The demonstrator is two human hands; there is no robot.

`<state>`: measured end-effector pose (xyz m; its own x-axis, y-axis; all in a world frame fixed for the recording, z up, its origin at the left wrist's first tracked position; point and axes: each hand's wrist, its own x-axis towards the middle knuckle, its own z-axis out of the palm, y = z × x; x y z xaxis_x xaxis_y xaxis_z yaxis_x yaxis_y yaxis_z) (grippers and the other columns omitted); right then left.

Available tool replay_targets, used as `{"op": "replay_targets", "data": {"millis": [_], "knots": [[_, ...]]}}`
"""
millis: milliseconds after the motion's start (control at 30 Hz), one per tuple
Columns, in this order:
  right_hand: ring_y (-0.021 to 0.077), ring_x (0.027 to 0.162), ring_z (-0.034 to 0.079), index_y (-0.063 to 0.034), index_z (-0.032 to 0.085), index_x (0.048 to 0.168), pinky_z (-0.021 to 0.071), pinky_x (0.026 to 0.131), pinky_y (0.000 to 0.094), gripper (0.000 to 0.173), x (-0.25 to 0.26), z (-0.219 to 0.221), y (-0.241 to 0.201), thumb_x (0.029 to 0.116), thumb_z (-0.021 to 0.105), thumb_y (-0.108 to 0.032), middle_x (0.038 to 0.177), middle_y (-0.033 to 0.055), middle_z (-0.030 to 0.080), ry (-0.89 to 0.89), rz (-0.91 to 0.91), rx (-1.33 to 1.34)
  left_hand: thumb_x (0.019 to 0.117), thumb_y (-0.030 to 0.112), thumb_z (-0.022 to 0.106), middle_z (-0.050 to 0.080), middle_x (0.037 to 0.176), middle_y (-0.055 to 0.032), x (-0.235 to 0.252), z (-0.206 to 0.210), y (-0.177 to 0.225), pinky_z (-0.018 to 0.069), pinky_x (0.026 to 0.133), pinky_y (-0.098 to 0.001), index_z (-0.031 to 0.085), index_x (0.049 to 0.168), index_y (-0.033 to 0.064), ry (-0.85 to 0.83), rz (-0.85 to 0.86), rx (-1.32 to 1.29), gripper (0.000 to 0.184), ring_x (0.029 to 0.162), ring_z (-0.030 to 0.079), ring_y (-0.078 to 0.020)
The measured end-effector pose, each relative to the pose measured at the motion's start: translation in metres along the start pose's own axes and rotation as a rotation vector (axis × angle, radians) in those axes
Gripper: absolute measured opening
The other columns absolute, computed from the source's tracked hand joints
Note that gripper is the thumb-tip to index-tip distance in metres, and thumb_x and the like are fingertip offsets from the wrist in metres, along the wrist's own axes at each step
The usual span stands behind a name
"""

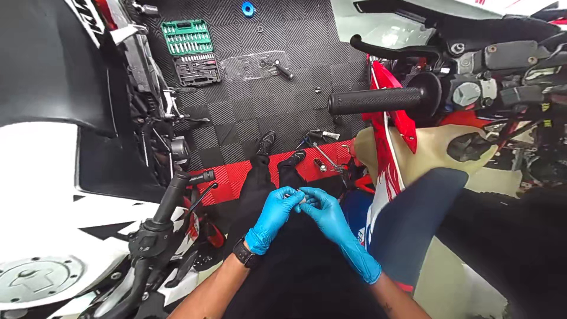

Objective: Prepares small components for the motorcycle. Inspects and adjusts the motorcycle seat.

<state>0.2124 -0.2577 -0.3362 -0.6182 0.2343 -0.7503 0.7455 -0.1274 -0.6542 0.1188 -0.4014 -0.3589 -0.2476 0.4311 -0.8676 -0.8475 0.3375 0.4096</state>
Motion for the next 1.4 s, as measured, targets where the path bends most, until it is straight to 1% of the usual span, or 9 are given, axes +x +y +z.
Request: {"op": "replay_targets", "data": {"millis": [33,100,133,200,300,400,567,1000,1400], "knots": [[0.0112,0.091,0.070,-0.0042,0.070,0.125,0.0599,0.083,0.0251,0.037,-0.001,0.001,0.000,0.0879,0.074,-0.005,0.112,0.0074,0.071,0.000,-0.002,0.000,0.0993,0.014,0.068,0.067,0.065,-0.0026,0.000,0.000,-0.002,0.0358,0.043,-0.0182,0.070,0.089,0.0014,0.015,0.025,0.013,0.017,0.046,0.049,-0.0035],[0.0106,0.090,0.070,-0.0041,0.071,0.124,0.0599,0.083,0.0246,0.037,-0.002,0.003,0.000,0.0878,0.074,-0.005,0.111,0.0071,0.071,0.000,-0.008,-0.003,0.0981,0.015,0.069,0.067,0.066,-0.0016,0.000,-0.002,-0.006,0.0482,0.054,-0.0220,0.071,0.087,0.0027,0.042,0.089,0.081,0.017,0.055,0.058,-0.0070],[0.0104,0.090,0.070,-0.0042,0.071,0.124,0.0599,0.083,0.0243,0.036,-0.003,0.004,-0.001,0.0881,0.074,-0.005,0.111,0.0070,0.071,-0.001,-0.010,-0.005,0.0977,0.017,0.069,0.068,0.067,-0.0009,0.000,-0.003,-0.007,0.0524,0.059,-0.0244,0.072,0.086,0.0043,0.057,0.121,0.135,0.017,0.058,0.062,-0.0084],[0.0097,0.090,0.070,-0.0045,0.071,0.124,0.0596,0.082,0.0236,0.036,-0.004,0.006,0.000,0.0879,0.074,-0.006,0.111,0.0065,0.071,0.005,-0.015,-0.005,0.0969,0.023,0.069,0.069,0.068,0.0018,-0.001,-0.005,-0.009,0.0557,0.062,-0.0269,0.073,0.085,0.0088,0.087,0.174,0.253,0.019,0.061,0.065,-0.0086],[0.0097,0.089,0.070,-0.0040,0.071,0.123,0.0598,0.081,0.0241,0.036,-0.005,0.007,0.001,0.0875,0.074,-0.007,0.111,0.0072,0.071,0.019,-0.031,-0.002,0.0963,0.030,0.068,0.069,0.069,0.0042,-0.003,-0.005,-0.008,0.0566,0.063,-0.0281,0.074,0.085,0.0128,0.113,0.207,0.379,0.021,0.062,0.066,-0.0071],[0.0090,0.089,0.069,-0.0042,0.072,0.122,0.0595,0.080,0.0236,0.035,-0.009,0.005,0.002,0.0874,0.074,-0.008,0.111,0.0069,0.071,0.040,-0.044,-0.008,0.0956,0.034,0.065,0.067,0.072,0.0043,-0.005,-0.001,-0.004,0.0546,0.064,-0.0314,0.073,0.087,0.0138,0.122,0.191,0.497,0.023,0.065,0.064,-0.0073],[0.0101,0.088,0.070,-0.0040,0.071,0.122,0.0595,0.079,0.0237,0.035,-0.015,0.001,0.006,0.0874,0.075,-0.008,0.109,0.0070,0.072,0.072,-0.032,0.043,0.0941,0.035,0.066,0.067,0.072,0.0039,-0.002,0.006,-0.002,0.0542,0.064,-0.0320,0.073,0.086,0.0145,0.099,0.197,0.578,0.023,0.065,0.063,-0.0074],[0.0108,0.089,0.070,-0.0031,0.071,0.122,0.0598,0.080,0.0242,0.034,-0.018,-0.009,0.013,0.0878,0.074,-0.006,0.109,0.0073,0.072,0.116,-0.004,0.157,0.0941,0.034,0.068,0.068,0.072,0.0048,0.006,0.018,0.001,0.0554,0.064,-0.0294,0.073,0.085,0.0151,0.056,0.197,0.588,0.021,0.064,0.064,-0.0061],[0.0111,0.087,0.070,-0.0023,0.071,0.122,0.0599,0.079,0.0250,0.034,-0.017,-0.013,0.010,0.0874,0.073,-0.004,0.106,0.0076,0.072,0.141,-0.019,0.188,0.0927,0.033,0.070,0.069,0.073,0.0042,0.009,0.024,0.009,0.0567,0.066,-0.0306,0.074,0.085,0.0147,0.053,0.192,0.598,0.020,0.066,0.066,-0.0065]]}}
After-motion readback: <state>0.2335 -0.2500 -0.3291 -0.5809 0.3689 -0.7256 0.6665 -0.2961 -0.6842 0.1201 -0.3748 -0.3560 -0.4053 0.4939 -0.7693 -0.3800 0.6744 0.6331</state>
